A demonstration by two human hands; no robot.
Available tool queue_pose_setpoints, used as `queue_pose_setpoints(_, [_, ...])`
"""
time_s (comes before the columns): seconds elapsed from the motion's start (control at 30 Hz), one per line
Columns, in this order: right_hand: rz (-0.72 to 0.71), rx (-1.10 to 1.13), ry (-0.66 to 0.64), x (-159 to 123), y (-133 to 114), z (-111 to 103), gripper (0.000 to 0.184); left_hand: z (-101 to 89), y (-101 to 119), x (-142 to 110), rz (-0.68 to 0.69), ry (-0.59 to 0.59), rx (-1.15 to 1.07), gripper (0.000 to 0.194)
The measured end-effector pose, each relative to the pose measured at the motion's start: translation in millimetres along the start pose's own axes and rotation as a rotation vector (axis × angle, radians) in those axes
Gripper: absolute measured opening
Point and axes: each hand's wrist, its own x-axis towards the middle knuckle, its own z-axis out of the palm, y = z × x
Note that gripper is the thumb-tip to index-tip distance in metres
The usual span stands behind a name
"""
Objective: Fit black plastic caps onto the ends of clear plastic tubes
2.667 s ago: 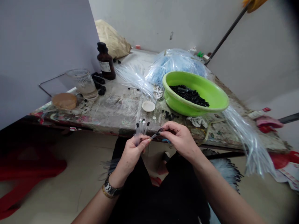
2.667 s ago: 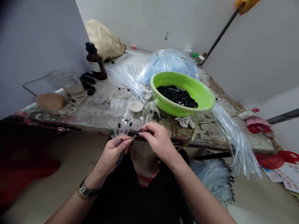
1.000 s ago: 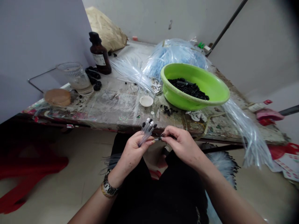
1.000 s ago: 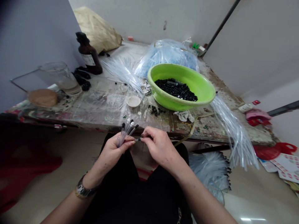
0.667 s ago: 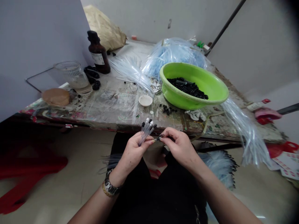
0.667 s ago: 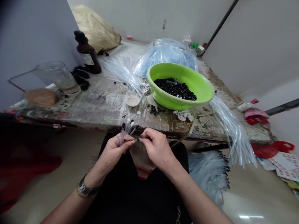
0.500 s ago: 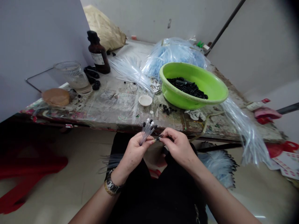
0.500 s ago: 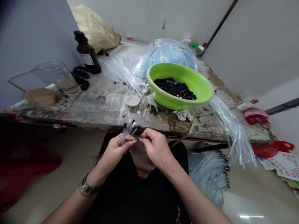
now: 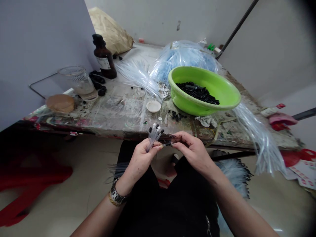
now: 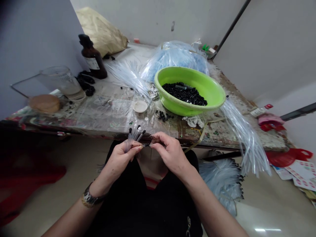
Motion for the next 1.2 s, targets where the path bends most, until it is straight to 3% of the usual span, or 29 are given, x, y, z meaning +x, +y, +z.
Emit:
queue_pose_setpoints(0.37, [-0.237, -0.209, -0.005, -4, -2, 0, 0.008, 3.0, 7, -2, 0.020, -0.045, 0.038, 0.009])
queue_pose_setpoints(0.73, [-0.150, -0.188, 0.070, -13, 4, 14, 0.011, 8.3, 1, -2, -0.029, -0.032, -0.017, 0.009])
queue_pose_setpoints(1.2, [0.014, -0.059, 0.083, -11, 6, 15, 0.013, 11.3, 2, -1, -0.096, -0.078, -0.038, 0.013])
